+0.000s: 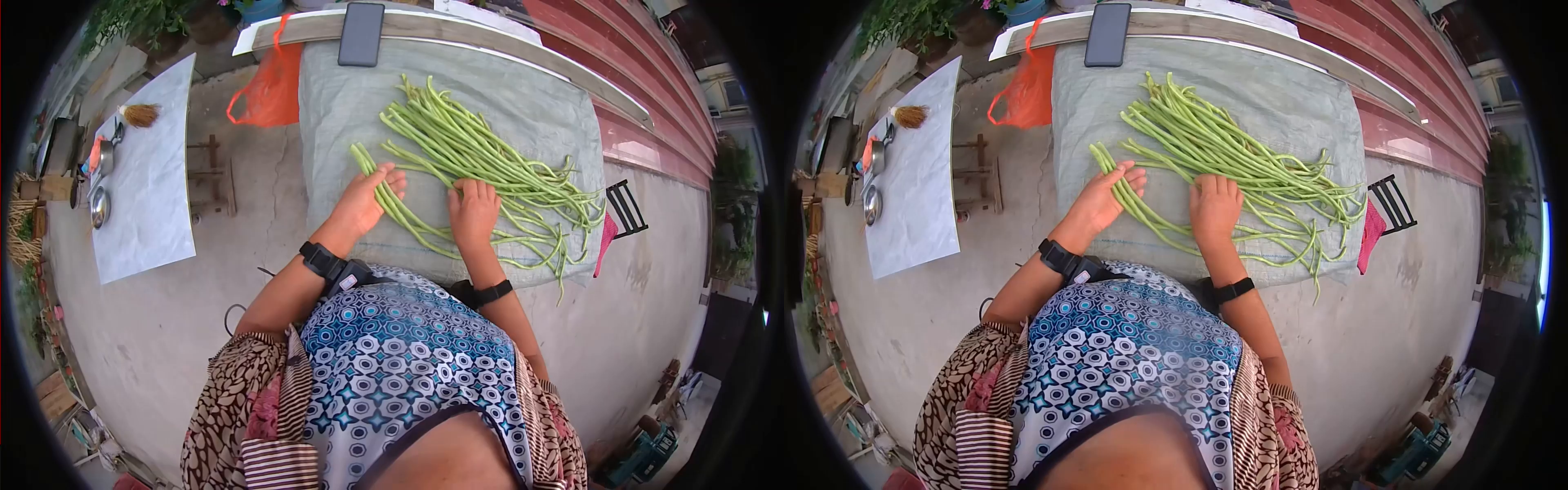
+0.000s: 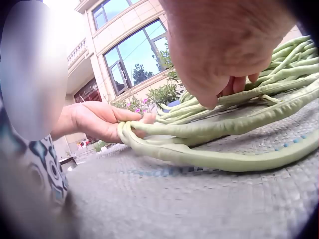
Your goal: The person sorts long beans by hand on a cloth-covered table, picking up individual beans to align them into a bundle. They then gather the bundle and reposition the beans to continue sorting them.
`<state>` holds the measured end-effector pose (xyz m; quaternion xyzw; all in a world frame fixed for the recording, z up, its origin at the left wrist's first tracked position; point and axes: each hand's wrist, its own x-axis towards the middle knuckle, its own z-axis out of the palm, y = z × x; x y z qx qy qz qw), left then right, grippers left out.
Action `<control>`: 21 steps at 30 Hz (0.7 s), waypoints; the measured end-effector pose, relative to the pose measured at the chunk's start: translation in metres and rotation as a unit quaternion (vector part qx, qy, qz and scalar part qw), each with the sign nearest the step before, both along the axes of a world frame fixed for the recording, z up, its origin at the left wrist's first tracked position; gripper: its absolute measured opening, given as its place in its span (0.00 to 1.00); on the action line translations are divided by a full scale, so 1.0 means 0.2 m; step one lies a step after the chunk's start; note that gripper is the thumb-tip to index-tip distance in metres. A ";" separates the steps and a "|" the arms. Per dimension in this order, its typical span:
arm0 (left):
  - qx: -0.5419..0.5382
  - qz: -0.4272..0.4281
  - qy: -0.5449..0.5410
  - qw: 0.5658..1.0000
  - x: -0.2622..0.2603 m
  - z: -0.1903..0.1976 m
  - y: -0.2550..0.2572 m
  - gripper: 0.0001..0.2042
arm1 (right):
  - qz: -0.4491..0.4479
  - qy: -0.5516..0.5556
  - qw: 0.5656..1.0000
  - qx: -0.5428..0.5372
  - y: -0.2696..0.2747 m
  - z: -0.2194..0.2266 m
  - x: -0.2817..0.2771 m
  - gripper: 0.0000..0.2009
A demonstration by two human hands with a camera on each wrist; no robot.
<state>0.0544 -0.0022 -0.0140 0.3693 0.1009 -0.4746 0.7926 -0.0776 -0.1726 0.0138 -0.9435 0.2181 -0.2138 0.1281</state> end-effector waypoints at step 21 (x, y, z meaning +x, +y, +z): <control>-0.085 -0.071 -0.028 0.993 0.00 0.09 -0.02 0.20 | 0.133 -0.015 0.956 0.259 0.17 0.05 -0.07 0.08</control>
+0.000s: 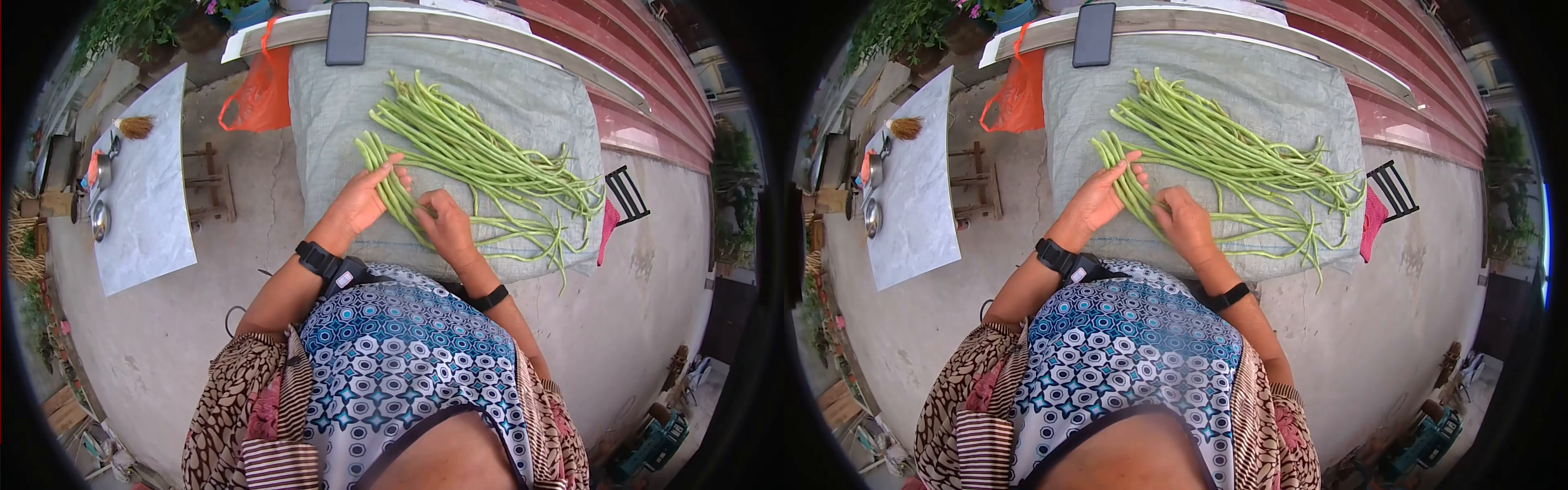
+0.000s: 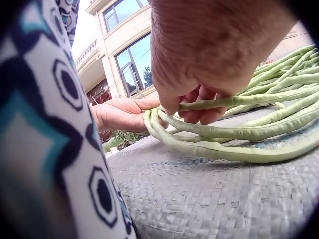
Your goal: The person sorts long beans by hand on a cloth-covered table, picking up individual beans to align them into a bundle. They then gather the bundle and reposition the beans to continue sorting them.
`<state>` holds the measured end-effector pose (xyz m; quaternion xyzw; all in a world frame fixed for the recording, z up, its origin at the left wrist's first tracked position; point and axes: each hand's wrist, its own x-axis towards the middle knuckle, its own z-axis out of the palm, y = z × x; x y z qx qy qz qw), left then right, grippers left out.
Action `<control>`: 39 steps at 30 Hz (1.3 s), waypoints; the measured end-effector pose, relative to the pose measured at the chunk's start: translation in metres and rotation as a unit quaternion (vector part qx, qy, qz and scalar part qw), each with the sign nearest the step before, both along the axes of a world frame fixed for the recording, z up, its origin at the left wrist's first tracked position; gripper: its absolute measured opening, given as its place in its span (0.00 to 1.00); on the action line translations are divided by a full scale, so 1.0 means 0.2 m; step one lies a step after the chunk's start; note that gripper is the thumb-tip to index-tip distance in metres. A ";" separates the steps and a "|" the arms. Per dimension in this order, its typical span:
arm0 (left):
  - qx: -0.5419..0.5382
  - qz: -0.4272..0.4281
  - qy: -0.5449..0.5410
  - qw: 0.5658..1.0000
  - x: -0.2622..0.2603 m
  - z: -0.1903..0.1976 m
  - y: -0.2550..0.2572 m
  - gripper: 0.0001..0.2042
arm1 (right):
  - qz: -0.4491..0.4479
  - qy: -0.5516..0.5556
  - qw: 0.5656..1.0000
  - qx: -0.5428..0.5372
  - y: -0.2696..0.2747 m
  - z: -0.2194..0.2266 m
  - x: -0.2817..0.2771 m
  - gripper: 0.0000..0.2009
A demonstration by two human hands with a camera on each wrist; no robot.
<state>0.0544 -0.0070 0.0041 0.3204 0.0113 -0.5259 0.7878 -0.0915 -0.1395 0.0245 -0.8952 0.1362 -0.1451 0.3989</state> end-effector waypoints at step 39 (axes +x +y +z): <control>0.166 0.089 0.045 0.981 0.05 -0.03 0.01 0.16 | -0.072 0.036 0.971 -0.227 -0.29 0.15 -0.13 0.13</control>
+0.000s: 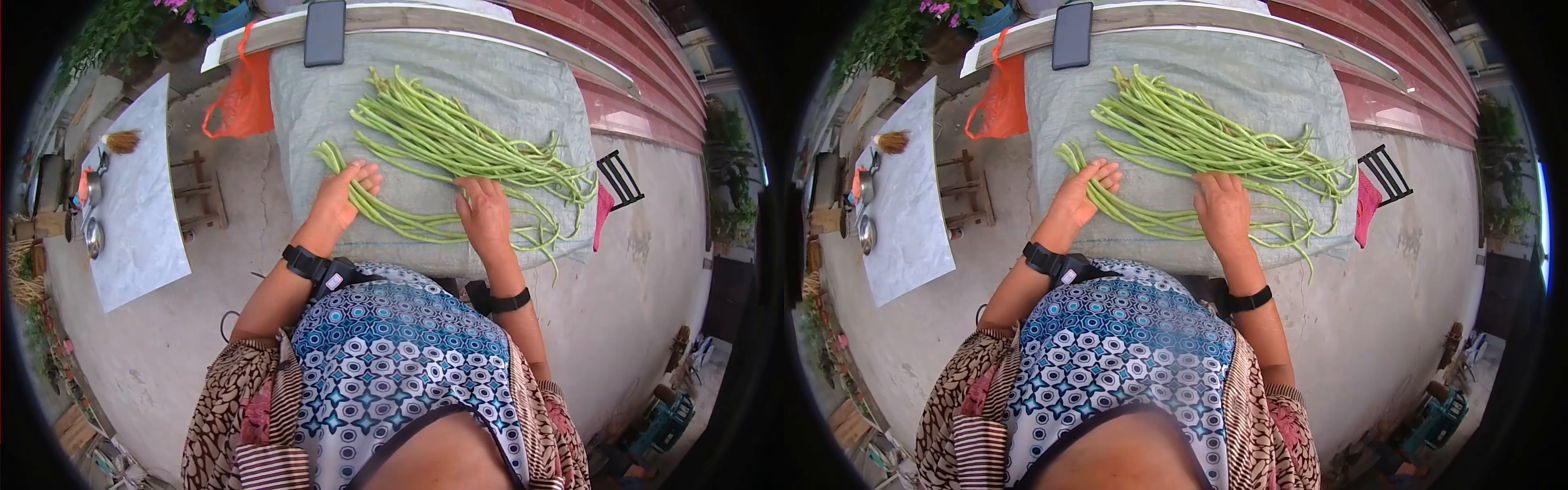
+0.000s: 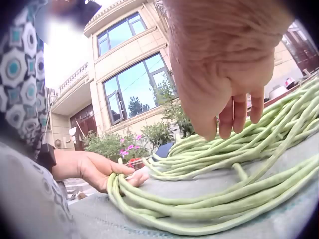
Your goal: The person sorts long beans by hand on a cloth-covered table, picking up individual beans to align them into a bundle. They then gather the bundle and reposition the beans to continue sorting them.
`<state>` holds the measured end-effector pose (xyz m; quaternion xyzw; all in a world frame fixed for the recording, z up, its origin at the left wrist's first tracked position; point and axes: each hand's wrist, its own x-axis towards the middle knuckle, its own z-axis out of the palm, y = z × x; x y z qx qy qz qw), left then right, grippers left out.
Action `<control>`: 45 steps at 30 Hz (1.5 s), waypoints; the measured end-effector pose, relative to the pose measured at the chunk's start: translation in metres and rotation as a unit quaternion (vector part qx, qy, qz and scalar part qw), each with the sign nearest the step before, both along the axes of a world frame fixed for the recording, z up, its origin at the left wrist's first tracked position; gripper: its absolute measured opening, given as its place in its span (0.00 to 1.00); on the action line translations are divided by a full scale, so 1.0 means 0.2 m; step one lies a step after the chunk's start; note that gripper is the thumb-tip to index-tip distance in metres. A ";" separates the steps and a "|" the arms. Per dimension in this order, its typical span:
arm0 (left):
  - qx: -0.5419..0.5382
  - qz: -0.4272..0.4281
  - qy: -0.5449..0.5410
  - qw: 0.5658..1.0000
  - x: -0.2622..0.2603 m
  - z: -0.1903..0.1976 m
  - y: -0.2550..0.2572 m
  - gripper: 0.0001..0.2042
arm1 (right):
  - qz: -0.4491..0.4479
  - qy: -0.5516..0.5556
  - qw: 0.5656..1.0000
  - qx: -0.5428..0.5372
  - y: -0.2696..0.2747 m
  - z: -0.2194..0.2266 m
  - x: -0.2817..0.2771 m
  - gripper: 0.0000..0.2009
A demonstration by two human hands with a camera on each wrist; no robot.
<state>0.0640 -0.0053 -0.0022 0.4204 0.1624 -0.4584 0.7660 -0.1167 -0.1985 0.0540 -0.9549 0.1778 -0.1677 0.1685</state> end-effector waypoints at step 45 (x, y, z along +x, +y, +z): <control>-0.096 0.013 0.010 0.995 0.03 -0.08 0.03 0.06 | -0.092 -0.016 0.992 -0.091 -0.08 -0.19 0.05 0.08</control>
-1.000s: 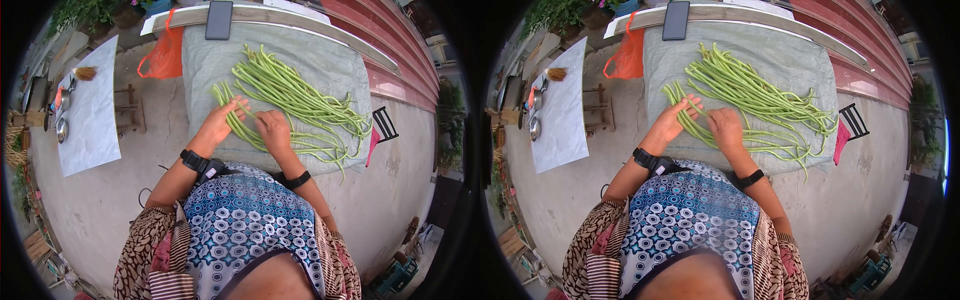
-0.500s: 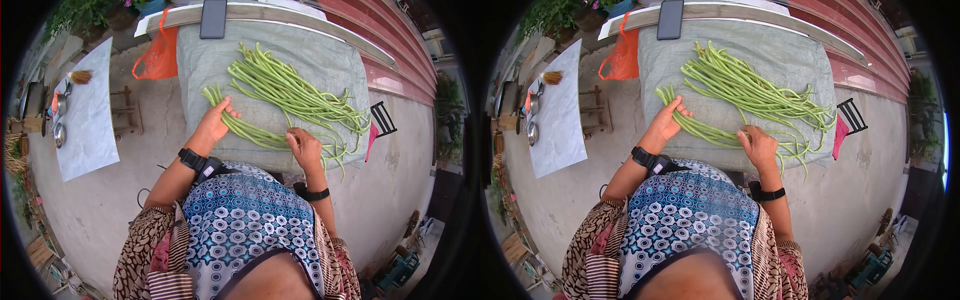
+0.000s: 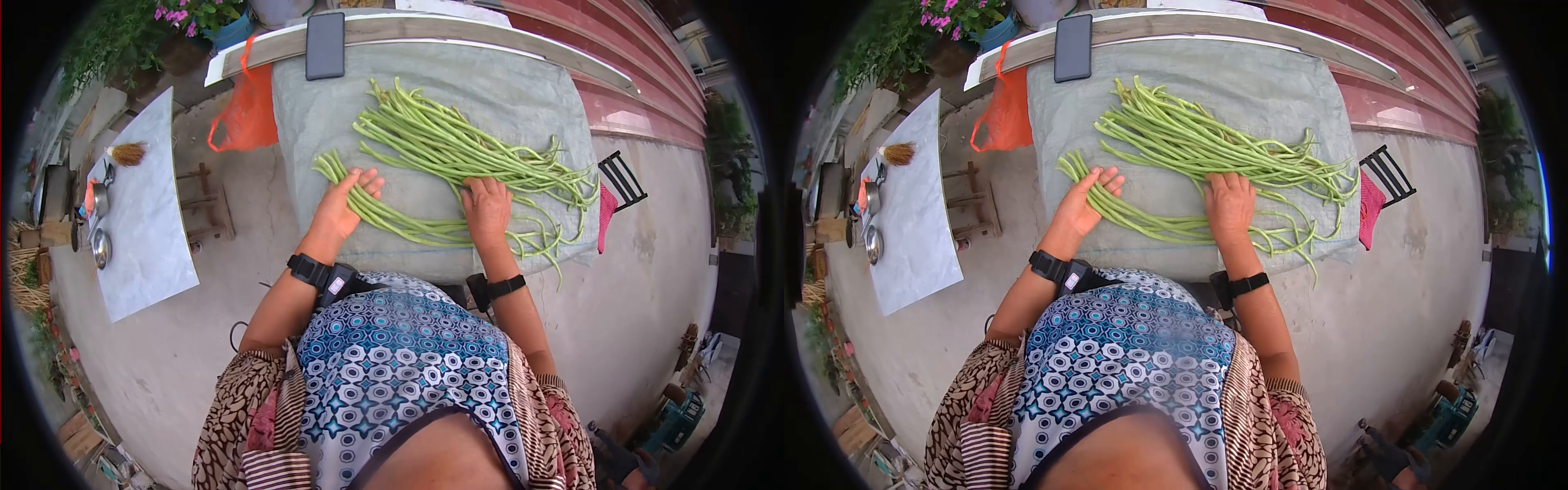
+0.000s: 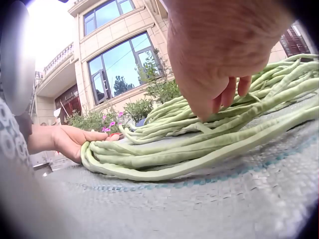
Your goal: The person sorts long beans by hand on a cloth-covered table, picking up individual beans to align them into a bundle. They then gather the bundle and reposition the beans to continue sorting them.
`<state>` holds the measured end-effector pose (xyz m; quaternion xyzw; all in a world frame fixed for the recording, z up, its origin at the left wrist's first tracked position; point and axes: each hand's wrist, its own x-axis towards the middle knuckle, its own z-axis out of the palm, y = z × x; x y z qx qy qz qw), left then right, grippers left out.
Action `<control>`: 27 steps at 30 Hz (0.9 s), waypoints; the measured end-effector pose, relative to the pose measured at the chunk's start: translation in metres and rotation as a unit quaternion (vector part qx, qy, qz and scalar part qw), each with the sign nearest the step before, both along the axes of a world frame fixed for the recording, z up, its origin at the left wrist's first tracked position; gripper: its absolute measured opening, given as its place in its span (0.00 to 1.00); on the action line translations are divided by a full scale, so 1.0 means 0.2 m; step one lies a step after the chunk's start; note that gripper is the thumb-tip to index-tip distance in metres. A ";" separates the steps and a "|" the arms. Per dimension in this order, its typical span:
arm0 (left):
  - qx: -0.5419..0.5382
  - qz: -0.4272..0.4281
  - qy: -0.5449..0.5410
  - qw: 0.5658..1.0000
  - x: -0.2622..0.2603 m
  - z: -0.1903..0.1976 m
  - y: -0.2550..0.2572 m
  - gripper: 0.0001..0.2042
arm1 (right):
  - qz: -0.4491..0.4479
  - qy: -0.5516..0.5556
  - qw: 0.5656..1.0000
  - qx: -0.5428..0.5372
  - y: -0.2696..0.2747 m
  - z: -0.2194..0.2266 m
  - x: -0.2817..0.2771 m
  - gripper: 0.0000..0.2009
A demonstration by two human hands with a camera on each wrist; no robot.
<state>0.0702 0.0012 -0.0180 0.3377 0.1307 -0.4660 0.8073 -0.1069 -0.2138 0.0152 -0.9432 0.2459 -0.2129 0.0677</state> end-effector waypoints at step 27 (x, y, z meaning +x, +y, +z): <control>-0.037 0.000 -0.009 0.999 -0.03 0.00 0.01 0.10 | 0.125 -0.004 0.959 0.253 0.34 0.05 0.15 0.05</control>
